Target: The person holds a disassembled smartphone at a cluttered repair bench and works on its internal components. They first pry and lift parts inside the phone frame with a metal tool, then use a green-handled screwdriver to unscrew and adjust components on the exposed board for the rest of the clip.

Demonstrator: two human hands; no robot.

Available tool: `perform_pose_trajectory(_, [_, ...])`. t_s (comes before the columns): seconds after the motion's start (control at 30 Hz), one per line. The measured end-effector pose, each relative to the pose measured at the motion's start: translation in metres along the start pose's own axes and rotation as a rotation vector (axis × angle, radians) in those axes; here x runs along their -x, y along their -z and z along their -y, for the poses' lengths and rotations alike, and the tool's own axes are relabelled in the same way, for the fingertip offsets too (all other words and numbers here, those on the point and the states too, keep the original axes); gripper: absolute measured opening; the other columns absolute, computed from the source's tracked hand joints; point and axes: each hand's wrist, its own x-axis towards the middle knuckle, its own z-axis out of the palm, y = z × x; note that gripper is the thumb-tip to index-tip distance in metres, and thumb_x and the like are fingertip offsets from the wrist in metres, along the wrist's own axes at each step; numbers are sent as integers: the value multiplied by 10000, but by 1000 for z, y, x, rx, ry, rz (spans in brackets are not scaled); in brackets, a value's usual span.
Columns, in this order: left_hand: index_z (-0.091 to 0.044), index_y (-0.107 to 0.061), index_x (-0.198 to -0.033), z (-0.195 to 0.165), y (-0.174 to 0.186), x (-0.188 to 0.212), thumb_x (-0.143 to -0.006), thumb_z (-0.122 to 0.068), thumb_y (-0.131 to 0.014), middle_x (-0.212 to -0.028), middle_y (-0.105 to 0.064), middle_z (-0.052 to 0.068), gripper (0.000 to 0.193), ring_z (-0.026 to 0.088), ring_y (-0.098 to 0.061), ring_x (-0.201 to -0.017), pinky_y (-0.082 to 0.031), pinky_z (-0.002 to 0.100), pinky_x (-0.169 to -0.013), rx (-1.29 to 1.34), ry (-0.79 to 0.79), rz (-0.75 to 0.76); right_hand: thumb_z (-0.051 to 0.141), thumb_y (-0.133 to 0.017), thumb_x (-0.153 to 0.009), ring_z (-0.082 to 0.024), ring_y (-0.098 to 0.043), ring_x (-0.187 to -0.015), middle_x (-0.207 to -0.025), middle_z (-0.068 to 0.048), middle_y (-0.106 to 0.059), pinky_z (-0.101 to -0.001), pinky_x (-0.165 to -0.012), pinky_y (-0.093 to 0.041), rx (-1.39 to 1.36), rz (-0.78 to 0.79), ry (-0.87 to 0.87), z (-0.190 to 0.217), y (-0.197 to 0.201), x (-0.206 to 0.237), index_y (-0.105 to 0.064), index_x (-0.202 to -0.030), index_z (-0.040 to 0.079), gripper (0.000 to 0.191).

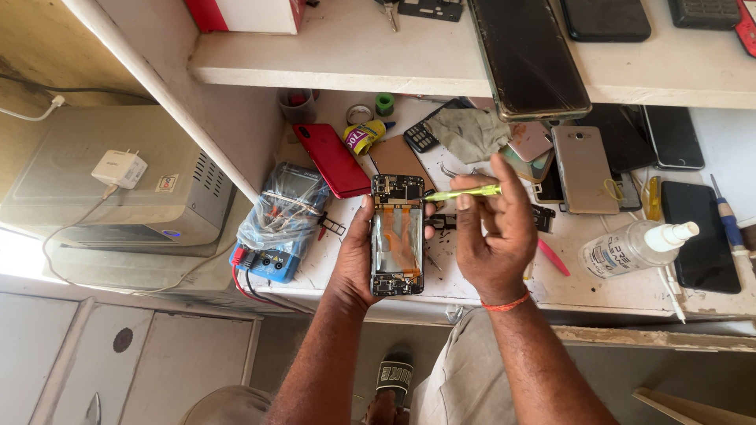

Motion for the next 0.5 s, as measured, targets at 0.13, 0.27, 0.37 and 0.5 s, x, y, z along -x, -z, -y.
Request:
perform_pose_trajectory(0.13, [-37,-542,-1450,0,3,-1,-1050,-581,-507,-1278,-693,188,676,300,-700,-1058,-613,430,-856,54,22,10,-103,-552,-1109,-188,-698,-1159,-1227,-195,-674,-264,-996,-613,16,-49,57,2,1,0,-328,-1585,-4,536])
perform_pose_trajectory(0.27, [-30,-565,-1419,-1,5,-1,-986,-586,-552,-1238,-700,207,705,312,-700,-1053,-589,443,-890,21,24,-51,-124,-548,-1092,-208,-689,-1182,-1279,-200,-651,-273,-970,-619,83,-67,34,2,2,-1,-339,-1560,-11,525])
perform_pose_trajectory(0.37, [-12,-580,-1407,-1,6,0,-958,-579,-574,-1217,-705,215,723,316,-699,-1053,-578,450,-912,-6,12,-70,-130,-546,-1082,-217,-690,-1205,-1273,-197,-655,-286,-987,-619,90,-52,20,3,1,-1,-353,-1554,-6,525])
perform_pose_trajectory(0.5, [-4,-589,-1392,-2,6,1,-956,-570,-577,-1190,-713,218,714,321,-701,-1052,-570,450,-930,24,23,-71,-126,-548,-1076,-211,-696,-1196,-1260,-185,-668,-286,-983,-624,78,-22,8,3,-1,0,-361,-1550,-1,525])
